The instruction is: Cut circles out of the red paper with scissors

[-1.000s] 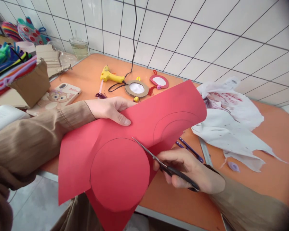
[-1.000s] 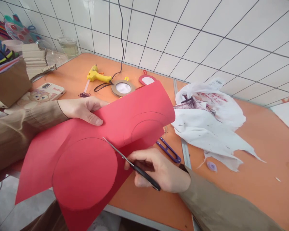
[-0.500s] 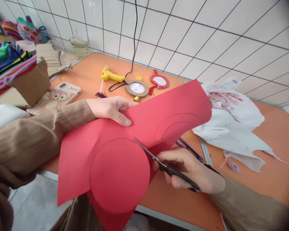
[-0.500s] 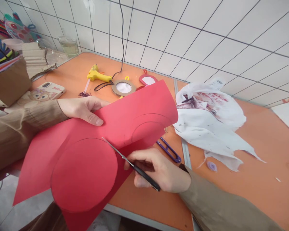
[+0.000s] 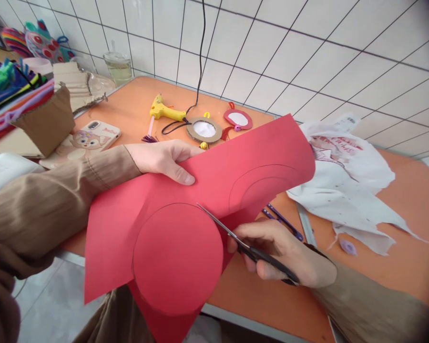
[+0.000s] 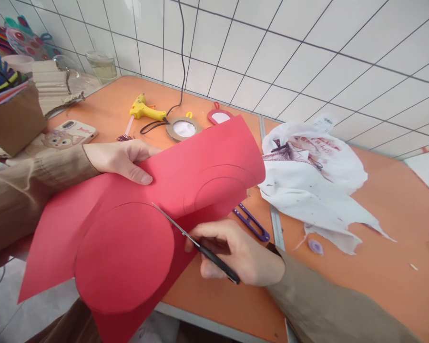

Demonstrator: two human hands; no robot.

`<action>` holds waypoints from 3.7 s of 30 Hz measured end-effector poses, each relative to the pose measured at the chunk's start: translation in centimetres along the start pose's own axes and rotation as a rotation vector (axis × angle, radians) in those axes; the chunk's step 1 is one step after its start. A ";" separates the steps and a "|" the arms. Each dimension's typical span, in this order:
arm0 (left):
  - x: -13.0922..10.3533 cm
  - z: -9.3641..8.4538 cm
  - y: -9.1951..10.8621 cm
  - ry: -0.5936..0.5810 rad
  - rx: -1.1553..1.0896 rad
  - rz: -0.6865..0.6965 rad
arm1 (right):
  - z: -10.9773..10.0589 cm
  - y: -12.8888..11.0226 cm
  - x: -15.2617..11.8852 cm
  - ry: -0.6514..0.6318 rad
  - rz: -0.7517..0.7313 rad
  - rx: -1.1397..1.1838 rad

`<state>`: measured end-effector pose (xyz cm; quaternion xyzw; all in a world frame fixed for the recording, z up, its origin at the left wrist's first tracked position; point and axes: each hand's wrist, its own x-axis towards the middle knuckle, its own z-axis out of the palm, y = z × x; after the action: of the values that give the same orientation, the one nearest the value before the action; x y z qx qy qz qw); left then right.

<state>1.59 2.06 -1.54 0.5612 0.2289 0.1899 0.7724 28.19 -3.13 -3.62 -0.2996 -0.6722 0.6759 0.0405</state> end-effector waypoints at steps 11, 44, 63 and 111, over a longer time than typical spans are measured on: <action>0.1 -0.1 0.1 0.028 -0.011 -0.020 | -0.1 0.1 0.1 0.000 0.004 -0.005; 0.1 0.0 -0.2 0.014 -0.044 0.024 | -0.4 0.6 0.4 -0.066 -0.078 0.016; -0.6 -1.8 0.0 0.177 -0.131 0.092 | 0.1 0.0 0.6 0.128 -0.141 0.110; 2.1 1.5 10.8 0.085 0.989 0.157 | 0.7 -1.9 0.9 0.310 -0.329 0.023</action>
<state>3.79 5.30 8.82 0.8673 0.2799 0.1390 0.3873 26.48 -3.19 -2.21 -0.2854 -0.6900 0.6138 0.2564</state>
